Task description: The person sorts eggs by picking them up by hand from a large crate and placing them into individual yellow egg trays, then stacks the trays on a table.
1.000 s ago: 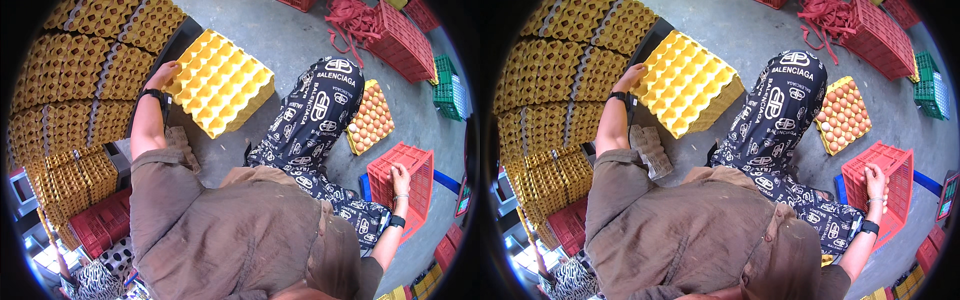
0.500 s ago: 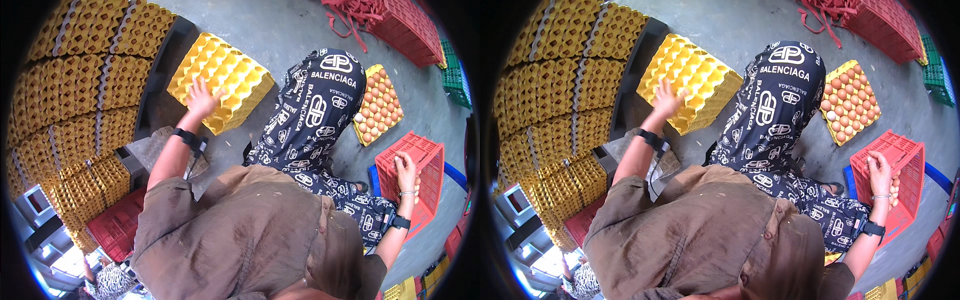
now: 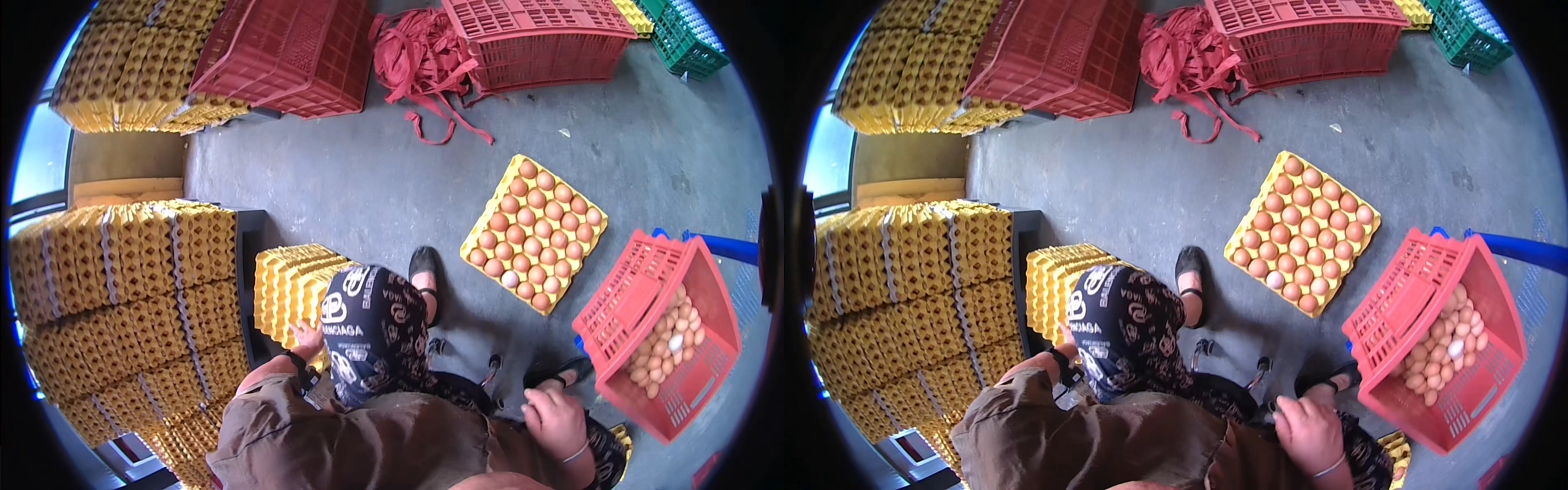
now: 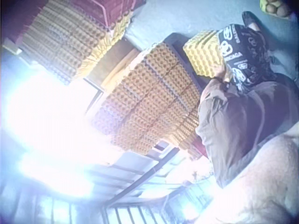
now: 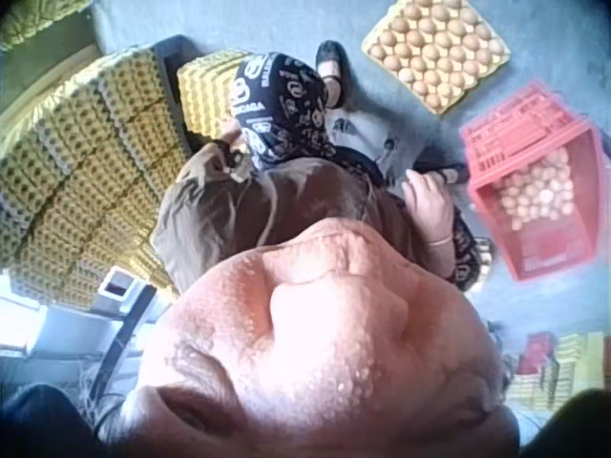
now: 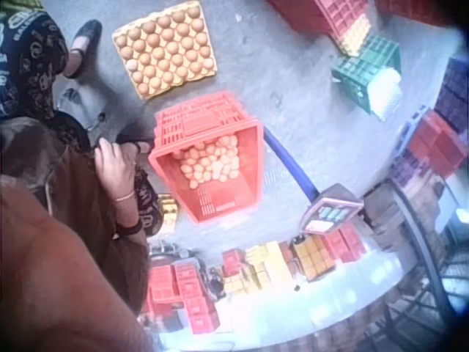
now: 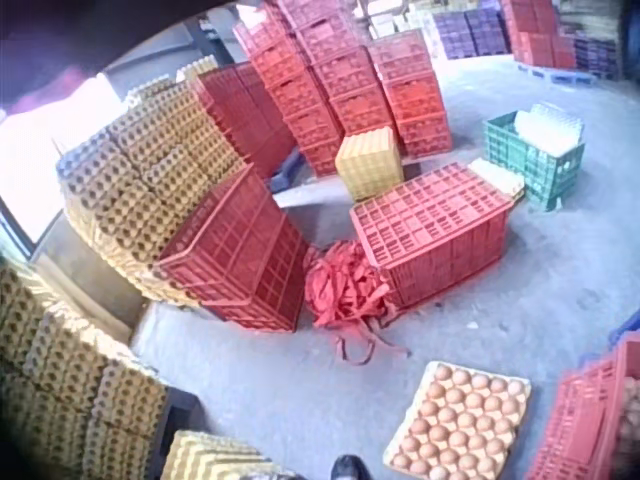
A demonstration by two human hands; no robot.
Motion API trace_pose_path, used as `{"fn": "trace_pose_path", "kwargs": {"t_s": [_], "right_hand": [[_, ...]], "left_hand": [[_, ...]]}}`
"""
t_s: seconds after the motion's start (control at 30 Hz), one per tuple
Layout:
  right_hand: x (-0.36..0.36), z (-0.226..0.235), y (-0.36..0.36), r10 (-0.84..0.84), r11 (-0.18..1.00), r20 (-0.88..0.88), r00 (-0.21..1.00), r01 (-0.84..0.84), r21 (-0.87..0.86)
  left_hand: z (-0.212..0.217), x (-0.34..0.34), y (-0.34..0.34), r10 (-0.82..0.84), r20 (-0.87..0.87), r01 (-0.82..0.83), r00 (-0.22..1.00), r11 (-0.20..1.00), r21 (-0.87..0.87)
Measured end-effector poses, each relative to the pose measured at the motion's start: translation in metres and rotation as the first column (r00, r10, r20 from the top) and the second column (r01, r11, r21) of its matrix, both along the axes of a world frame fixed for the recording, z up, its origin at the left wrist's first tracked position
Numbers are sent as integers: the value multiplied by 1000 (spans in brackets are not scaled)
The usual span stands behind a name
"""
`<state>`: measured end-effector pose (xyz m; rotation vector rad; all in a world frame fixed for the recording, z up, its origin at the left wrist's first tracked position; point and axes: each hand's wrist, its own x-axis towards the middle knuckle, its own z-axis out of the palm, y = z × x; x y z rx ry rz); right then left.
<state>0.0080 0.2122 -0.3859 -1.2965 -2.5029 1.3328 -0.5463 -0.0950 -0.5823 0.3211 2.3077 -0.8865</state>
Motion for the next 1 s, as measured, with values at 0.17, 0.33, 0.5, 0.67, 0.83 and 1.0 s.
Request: {"fn": "trace_pose_path", "kwargs": {"t_s": [0.17,0.33,0.5,0.67,0.83,1.0], "right_hand": [[-1,-4,25,-140,988,-65,988,135,-75],[-17,-2,57,-119,986,-150,982,99,-135],[-7,-37,16,-407,911,-118,906,391,-133],[-45,34,14,-371,924,86,925,377,-66],[-106,131,79,-502,823,106,859,511,-247],[-217,227,145,-434,857,-47,900,397,-328]], "left_hand": [[5,0,-22,218,-174,-164,960,946,281],[24,-6,24,-238,276,285,931,948,-144],[111,31,106,164,484,-103,860,983,-151],[285,10,86,479,419,-545,771,837,47],[331,-22,35,534,822,-965,196,253,65],[447,-33,98,539,745,-918,393,189,348]]}}
